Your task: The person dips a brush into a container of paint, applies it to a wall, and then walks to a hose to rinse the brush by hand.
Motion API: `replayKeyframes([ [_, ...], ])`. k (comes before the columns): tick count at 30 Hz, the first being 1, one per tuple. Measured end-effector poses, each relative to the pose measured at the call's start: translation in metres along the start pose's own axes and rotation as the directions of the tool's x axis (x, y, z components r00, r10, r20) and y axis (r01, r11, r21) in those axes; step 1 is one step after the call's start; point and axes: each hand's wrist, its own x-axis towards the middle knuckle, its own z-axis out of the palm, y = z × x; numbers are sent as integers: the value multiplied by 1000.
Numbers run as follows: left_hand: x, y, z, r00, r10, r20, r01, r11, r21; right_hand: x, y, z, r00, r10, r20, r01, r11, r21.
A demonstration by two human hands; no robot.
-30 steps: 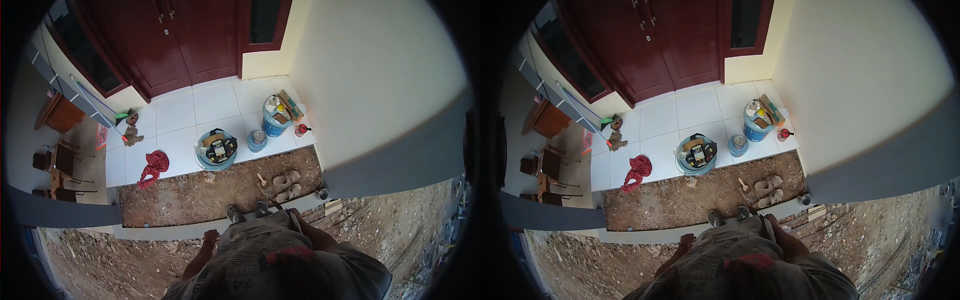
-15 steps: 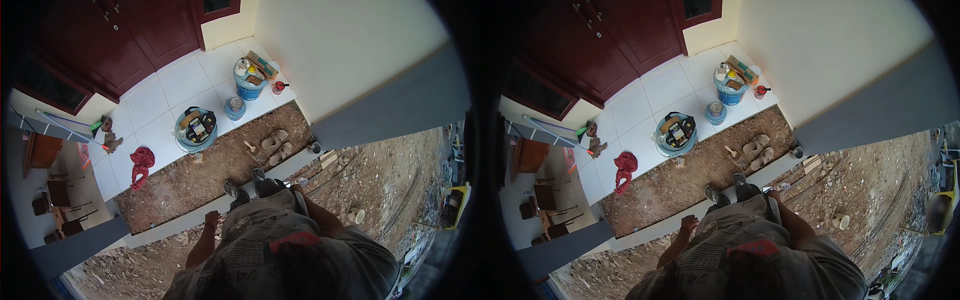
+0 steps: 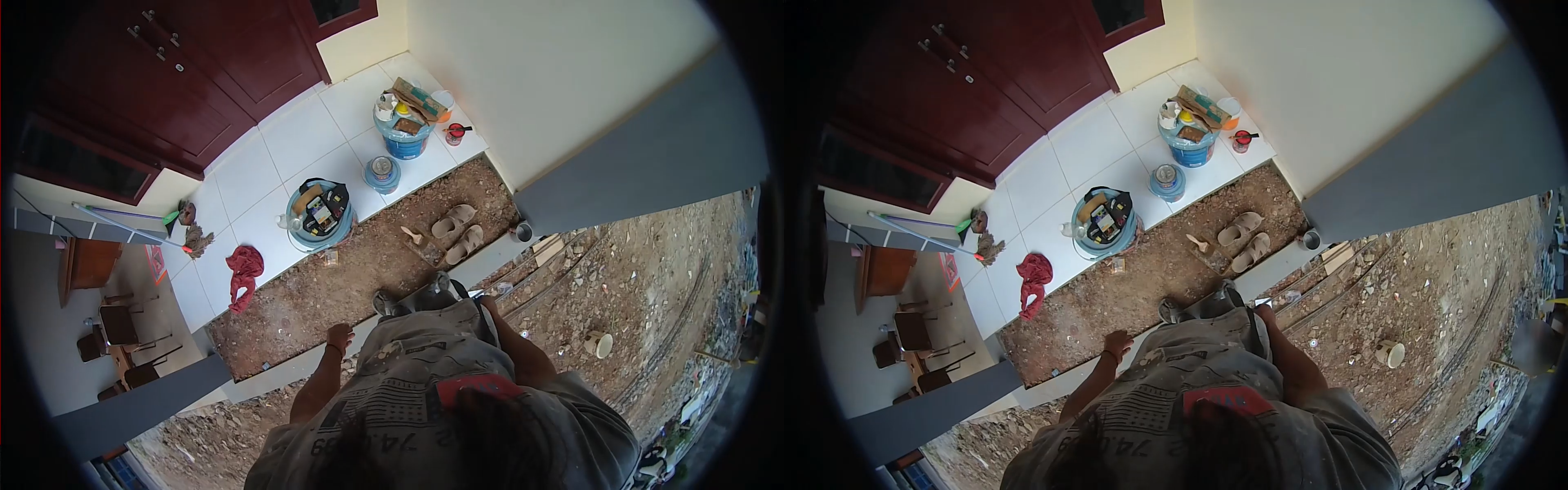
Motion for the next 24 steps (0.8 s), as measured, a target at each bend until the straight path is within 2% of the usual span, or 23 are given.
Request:
replayKeyframes([
  [2, -19, 49, 35, 999, -5, -33, 9, 991, 137, 6, 11, -3, 1000, -20, -8, 20, 999, 31],
  [3, -34, 81, 57, 989, 149, 6, -128, 826, 550, 7, 15, -5, 1000, -27, -9, 28, 999, 42],
  [4, -42, 103, 72, 957, 269, 108, -230, 481, 846, 11, 26, 1, 1000, -14, -27, 14, 1000, 10],
  [5, -6, 91, 78, 961, 243, 130, -170, 149, 974, 16, 35, 7, 999, -3, -46, 2, 1000, -21],
  [6, 10, 91, 79, 961, 247, 127, -165, 143, 976, 23, 38, 8, 998, 8, -68, -11, 999, -49],
  [7, 22, 90, 78, 955, 290, 53, -122, 225, 967, -1, 11, -14, 985, -49, -168, 41, 998, -50],
  [8, 27, 90, 77, 945, 325, -22, -83, 307, 948, -20, -10, -35, 985, -50, -167, 43, 998, -44],
  [10, 16, 112, 74, 942, 335, -10, -115, 353, 928, -47, -32, -69, 963, 255, -84, -245, 963, 112],
  [12, 23, 126, 66, 859, 513, 3, -297, 492, 819, -40, -23, -75, 940, 336, 56, -340, 912, 231],
  [13, 4, 155, 78, 946, 272, -179, -180, 895, 407, -32, -15, -72, 941, 337, 43, -337, 914, 225],
  [14, 11, 162, 80, 944, 275, -181, -183, 896, 406, -26, -6, -67, 941, 338, 34, -337, 916, 217],
  [15, 18, 164, 77, 928, 336, -159, -238, 866, 440, 1, 32, -35, 974, 220, -46, -214, 970, 115],
  [16, 20, 166, 75, 911, 391, -133, -288, 833, 472, 20, 56, -16, 974, 221, -40, -216, 970, 113],
  [17, 21, 172, 74, 913, 386, -134, -284, 835, 471, 19, 48, -25, 959, 283, -2, -277, 939, 206],
  [18, 24, 187, 73, 923, 346, -166, -249, 870, 427, 14, 21, -47, 914, 400, 74, -397, 837, 377],
  [19, 26, 204, 72, 932, 305, -195, -216, 901, 377, 14, 3, -61, 885, 448, 129, -454, 765, 458],
  [20, 29, 219, 72, 932, 307, -194, -220, 902, 370, 20, -13, -71, 898, 418, 139, -435, 789, 434],
  [21, 31, 234, 70, 924, 316, -216, -234, 913, 335, 34, -9, -76, 995, 53, 81, -45, 994, -102],
  [22, 33, 248, 68, 916, 323, -239, -247, 922, 298, 40, -25, -86, 973, -225, -52, 196, 922, -335],
  [23, 37, 264, 65, 936, 268, -227, -208, 943, 259, 41, -41, -95, 989, 18, -145, -2, 994, 110],
  [24, 43, 280, 63, 936, 269, -227, -212, 946, 246, 37, -81, -115, 954, 274, -124, -167, 825, 541],
])
